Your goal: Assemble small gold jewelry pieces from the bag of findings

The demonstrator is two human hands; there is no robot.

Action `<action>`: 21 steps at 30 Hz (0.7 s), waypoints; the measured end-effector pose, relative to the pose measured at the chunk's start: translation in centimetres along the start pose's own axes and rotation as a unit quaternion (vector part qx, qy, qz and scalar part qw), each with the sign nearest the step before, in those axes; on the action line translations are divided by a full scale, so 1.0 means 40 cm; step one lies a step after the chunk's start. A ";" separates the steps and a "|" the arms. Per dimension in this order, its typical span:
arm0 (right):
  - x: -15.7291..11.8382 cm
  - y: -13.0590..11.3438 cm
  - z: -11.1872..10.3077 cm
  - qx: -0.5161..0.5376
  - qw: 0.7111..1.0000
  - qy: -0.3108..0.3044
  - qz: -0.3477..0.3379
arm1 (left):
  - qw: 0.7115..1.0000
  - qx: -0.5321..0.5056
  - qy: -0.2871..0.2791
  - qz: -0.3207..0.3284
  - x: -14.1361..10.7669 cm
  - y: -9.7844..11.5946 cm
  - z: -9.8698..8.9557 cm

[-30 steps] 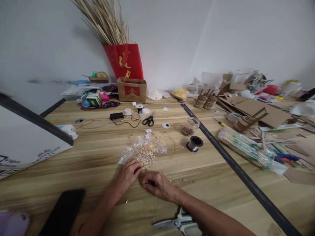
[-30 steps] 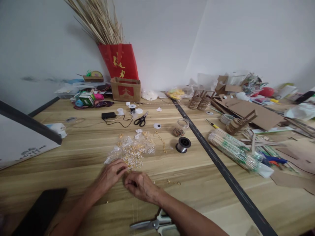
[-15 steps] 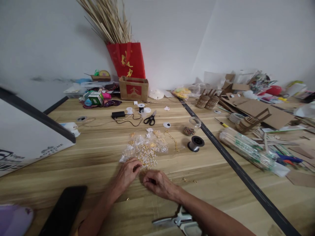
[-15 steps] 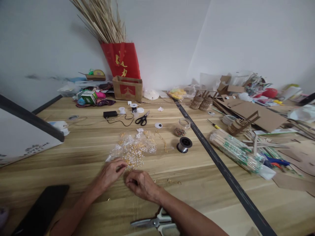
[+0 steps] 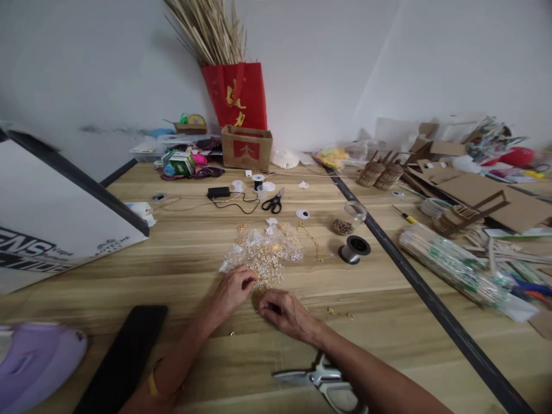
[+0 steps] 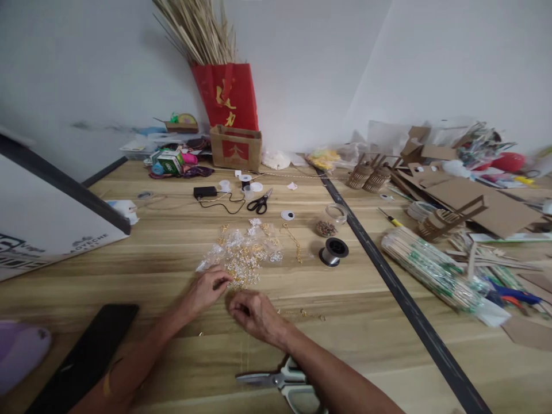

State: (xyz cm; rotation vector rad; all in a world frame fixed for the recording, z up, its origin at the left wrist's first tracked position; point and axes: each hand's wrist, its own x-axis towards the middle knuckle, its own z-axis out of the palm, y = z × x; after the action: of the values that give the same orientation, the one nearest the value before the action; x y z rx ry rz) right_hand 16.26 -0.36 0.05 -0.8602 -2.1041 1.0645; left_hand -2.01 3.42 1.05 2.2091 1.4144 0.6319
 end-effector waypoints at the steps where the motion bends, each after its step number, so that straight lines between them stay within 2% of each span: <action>1: 0.000 0.002 0.001 0.001 1.000 0.002 0.000 | 1.000 0.004 -0.002 0.001 0.000 0.003 -0.001; 9: -0.001 0.005 0.005 -0.009 1.000 0.003 0.005 | 0.997 0.064 -0.016 0.040 -0.006 -0.004 0.003; 14: 0.002 -0.008 -0.003 -0.008 1.000 -0.004 0.010 | 0.989 0.117 0.015 0.086 -0.008 -0.017 0.010; 21: 0.003 -0.007 -0.010 0.007 1.000 0.001 0.009 | 0.991 0.109 0.015 0.077 -0.004 -0.016 0.009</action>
State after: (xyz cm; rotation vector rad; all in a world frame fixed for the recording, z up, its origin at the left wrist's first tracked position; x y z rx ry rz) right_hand 16.42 -0.22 0.50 -0.8742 -2.0888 1.0858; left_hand -2.32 3.48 0.37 2.5084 1.3947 0.5876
